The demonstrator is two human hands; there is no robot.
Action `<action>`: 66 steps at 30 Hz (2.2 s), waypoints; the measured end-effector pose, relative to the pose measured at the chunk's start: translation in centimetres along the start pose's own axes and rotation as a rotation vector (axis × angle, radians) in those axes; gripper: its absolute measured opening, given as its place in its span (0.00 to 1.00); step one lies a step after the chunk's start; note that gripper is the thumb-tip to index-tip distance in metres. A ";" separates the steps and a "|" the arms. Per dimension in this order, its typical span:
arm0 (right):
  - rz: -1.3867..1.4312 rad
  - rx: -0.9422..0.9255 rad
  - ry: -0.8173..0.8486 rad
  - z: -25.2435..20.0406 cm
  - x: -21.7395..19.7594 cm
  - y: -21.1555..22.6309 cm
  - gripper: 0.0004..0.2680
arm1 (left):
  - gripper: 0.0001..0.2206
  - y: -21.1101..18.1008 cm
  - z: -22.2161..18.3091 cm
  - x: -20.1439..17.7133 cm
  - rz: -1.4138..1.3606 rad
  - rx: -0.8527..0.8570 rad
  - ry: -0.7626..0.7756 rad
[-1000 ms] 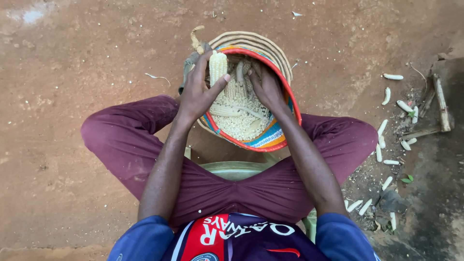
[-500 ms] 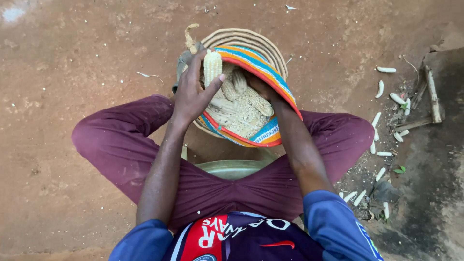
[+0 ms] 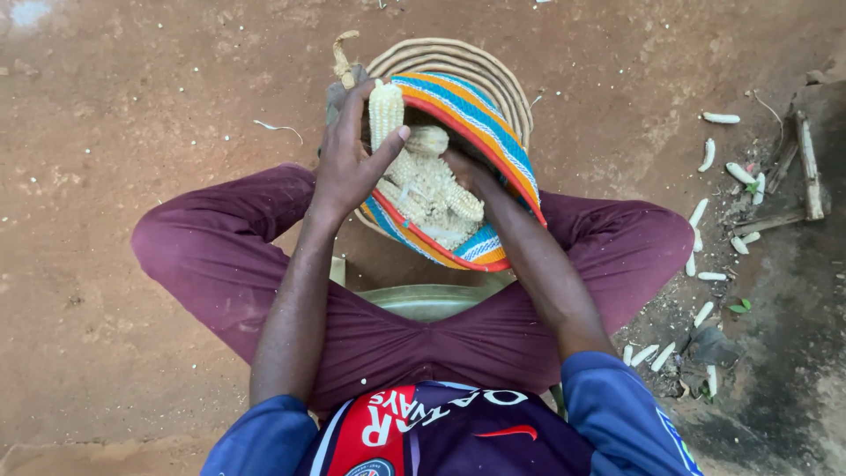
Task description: Shelling corn kernels from the cob into a woven basket by hand
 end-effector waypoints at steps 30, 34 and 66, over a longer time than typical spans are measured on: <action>-0.987 0.359 -0.276 18.8 -17.0 -1.9 0.38 | 0.26 3.8 -0.5 -1.3 -0.471 0.304 -0.517; -0.776 0.496 -0.032 5.8 -21.0 -5.6 0.38 | 0.25 4.2 -0.2 -1.0 -0.410 0.304 -0.541; -0.080 -0.347 -0.079 -4.4 10.3 11.6 0.21 | 0.22 5.8 0.3 -1.8 -0.615 0.262 -0.399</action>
Point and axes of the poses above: each hand's wrist, its own z-axis towards the middle knuckle, its own x-axis out of the palm, y = z × x, the point moved 10 cm from there along z, towards the middle knuckle, and after that the axes turned 3 degrees about y, right-handed, at the moved point
